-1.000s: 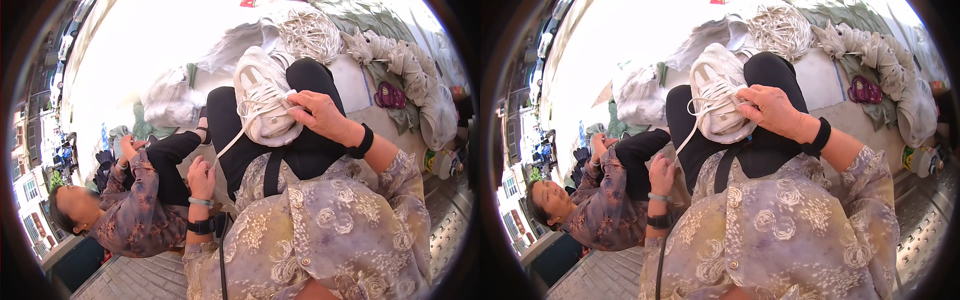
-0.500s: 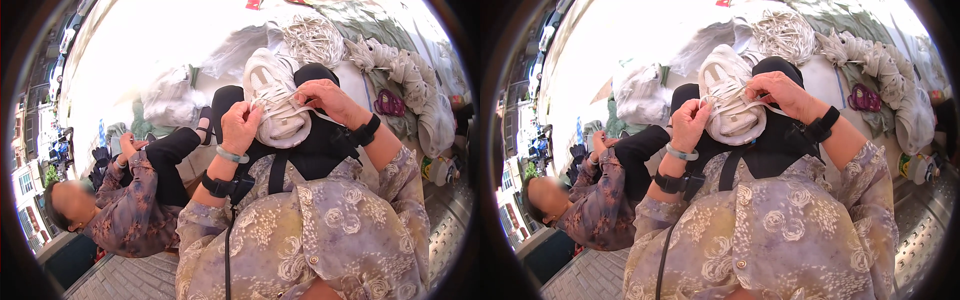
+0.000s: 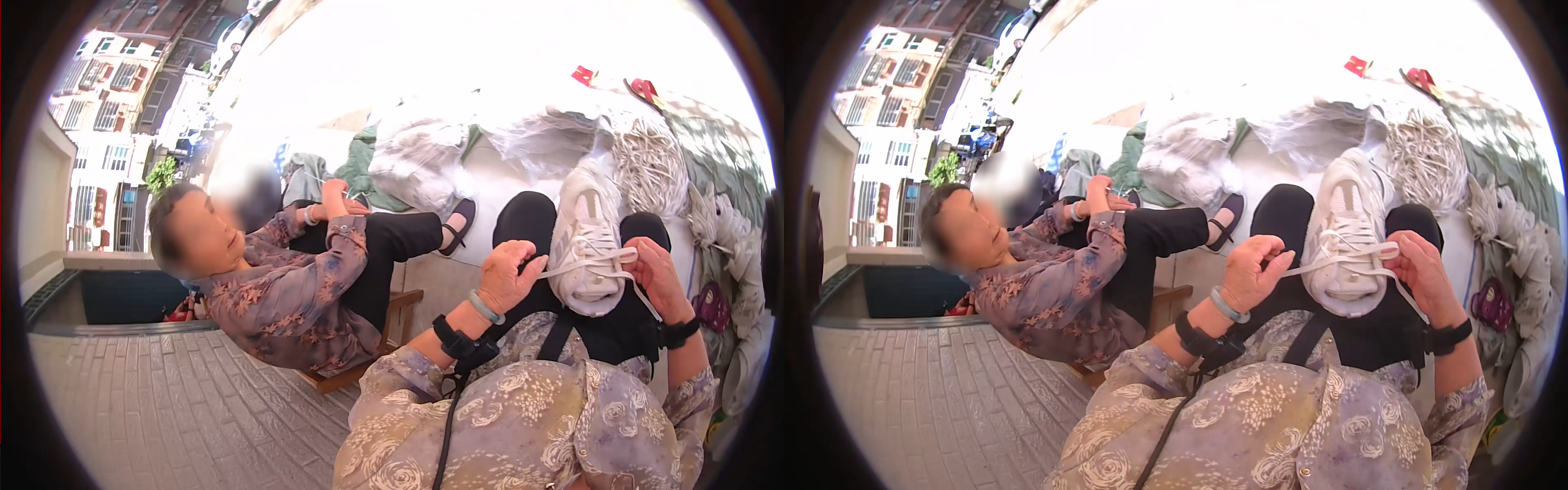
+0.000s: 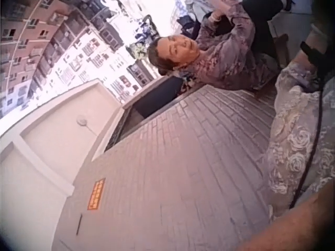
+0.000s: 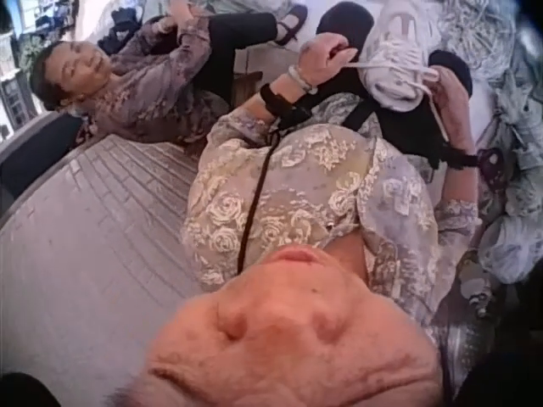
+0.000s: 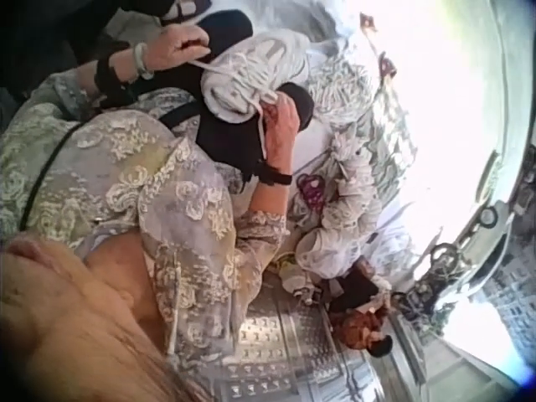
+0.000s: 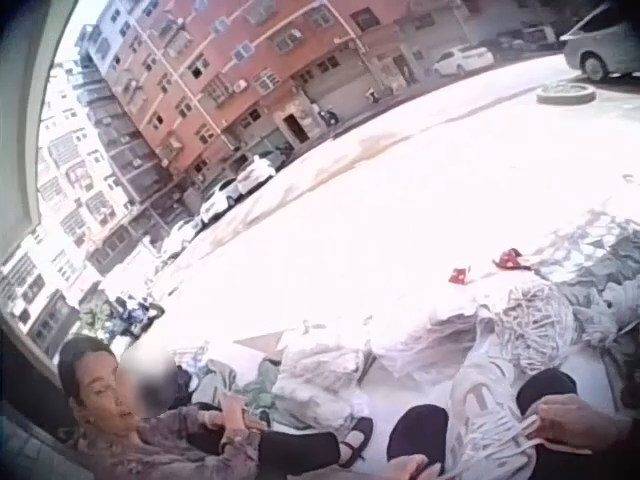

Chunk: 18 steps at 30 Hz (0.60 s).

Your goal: Manually lacing a white sneaker while sitting in an outdoor work area.

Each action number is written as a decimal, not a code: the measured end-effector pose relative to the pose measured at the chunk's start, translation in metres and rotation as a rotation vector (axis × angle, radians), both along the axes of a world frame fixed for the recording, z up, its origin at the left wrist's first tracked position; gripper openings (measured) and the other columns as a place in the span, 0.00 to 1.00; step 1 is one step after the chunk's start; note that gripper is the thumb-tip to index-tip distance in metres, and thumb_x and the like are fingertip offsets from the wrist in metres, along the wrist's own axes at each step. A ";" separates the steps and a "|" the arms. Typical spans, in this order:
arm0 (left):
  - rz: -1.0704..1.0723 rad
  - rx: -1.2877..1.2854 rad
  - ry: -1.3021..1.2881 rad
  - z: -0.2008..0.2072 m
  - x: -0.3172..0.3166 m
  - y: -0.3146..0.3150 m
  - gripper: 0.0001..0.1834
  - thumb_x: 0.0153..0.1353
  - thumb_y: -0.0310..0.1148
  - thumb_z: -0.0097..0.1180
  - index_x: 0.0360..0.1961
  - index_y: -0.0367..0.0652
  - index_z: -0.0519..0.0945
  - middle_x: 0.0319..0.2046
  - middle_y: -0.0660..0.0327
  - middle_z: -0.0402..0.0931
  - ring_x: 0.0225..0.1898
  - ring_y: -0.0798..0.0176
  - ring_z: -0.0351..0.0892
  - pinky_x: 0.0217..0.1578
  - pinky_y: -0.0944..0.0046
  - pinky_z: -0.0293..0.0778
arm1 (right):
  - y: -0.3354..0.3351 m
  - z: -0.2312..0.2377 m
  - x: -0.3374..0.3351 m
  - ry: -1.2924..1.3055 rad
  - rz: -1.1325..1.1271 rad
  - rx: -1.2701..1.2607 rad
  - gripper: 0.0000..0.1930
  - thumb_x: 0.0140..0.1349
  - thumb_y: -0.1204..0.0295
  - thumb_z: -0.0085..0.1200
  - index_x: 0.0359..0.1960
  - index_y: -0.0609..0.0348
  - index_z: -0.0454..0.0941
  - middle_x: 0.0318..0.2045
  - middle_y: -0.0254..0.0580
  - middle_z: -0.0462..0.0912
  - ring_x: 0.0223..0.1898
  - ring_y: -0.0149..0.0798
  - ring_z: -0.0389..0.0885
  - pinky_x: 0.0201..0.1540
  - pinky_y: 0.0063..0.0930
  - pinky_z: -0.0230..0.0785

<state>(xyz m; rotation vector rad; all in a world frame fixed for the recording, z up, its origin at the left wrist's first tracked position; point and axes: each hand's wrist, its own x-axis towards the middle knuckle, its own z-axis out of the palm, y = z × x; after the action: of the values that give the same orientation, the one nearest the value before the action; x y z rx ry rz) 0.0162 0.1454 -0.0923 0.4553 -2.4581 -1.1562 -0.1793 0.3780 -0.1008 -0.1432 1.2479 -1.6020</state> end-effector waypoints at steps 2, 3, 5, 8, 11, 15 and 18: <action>-0.082 0.000 -0.037 0.001 0.029 -0.007 0.15 0.54 0.35 0.61 0.39 0.37 0.76 0.28 0.56 0.76 0.28 0.58 0.75 0.31 0.62 0.72 | 0.001 -0.006 0.003 0.007 -0.024 0.006 0.11 0.68 0.63 0.43 0.41 0.57 0.72 0.31 0.31 0.79 0.30 0.24 0.77 0.36 0.19 0.73; -0.098 0.023 -0.069 0.005 0.038 -0.008 0.18 0.53 0.36 0.61 0.42 0.38 0.75 0.30 0.57 0.76 0.31 0.57 0.74 0.34 0.60 0.70 | 0.000 -0.012 0.002 -0.007 -0.023 -0.030 0.11 0.68 0.64 0.43 0.42 0.57 0.72 0.31 0.32 0.79 0.30 0.24 0.78 0.36 0.19 0.73; -0.134 0.050 -0.129 0.010 0.048 -0.002 0.23 0.51 0.37 0.62 0.47 0.40 0.73 0.30 0.59 0.76 0.34 0.56 0.73 0.39 0.58 0.68 | 0.008 -0.019 -0.004 -0.038 -0.021 -0.053 0.10 0.69 0.66 0.43 0.43 0.58 0.71 0.31 0.32 0.79 0.29 0.24 0.78 0.36 0.18 0.73; -0.113 0.101 -0.269 0.014 0.053 0.002 0.23 0.48 0.37 0.62 0.45 0.43 0.74 0.28 0.62 0.74 0.34 0.57 0.72 0.38 0.58 0.64 | 0.002 -0.027 -0.015 -0.031 -0.030 -0.042 0.10 0.68 0.67 0.44 0.45 0.59 0.71 0.32 0.31 0.79 0.30 0.24 0.78 0.35 0.16 0.73; -0.162 -0.207 -0.271 0.009 0.052 0.002 0.10 0.46 0.34 0.60 0.30 0.46 0.76 0.21 0.60 0.73 0.30 0.55 0.73 0.34 0.56 0.64 | 0.036 -0.028 -0.021 0.155 -0.147 0.063 0.10 0.68 0.68 0.46 0.45 0.58 0.72 0.33 0.31 0.78 0.30 0.22 0.77 0.33 0.14 0.73; -0.082 0.334 -0.319 -0.010 0.118 -0.023 0.07 0.56 0.35 0.56 0.26 0.44 0.75 0.13 0.62 0.71 0.15 0.66 0.72 0.20 0.67 0.66 | 0.063 -0.061 -0.032 0.353 -0.358 0.313 0.06 0.66 0.70 0.49 0.42 0.52 0.74 0.31 0.25 0.75 0.27 0.16 0.71 0.27 0.08 0.64; 0.090 1.092 -0.516 -0.039 0.157 -0.025 0.19 0.65 0.44 0.46 0.24 0.41 0.74 0.13 0.64 0.70 0.15 0.71 0.69 0.18 0.70 0.66 | 0.107 -0.081 -0.027 0.170 -0.300 0.412 0.02 0.63 0.70 0.50 0.36 0.49 0.73 0.24 0.21 0.70 0.21 0.14 0.63 0.19 0.09 0.52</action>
<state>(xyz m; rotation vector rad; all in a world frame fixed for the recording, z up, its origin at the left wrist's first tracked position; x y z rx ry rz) 0.1729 0.1199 -0.1314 1.2566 -1.8685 -2.5233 -0.2060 0.4846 -0.1818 0.1805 1.7714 -1.5668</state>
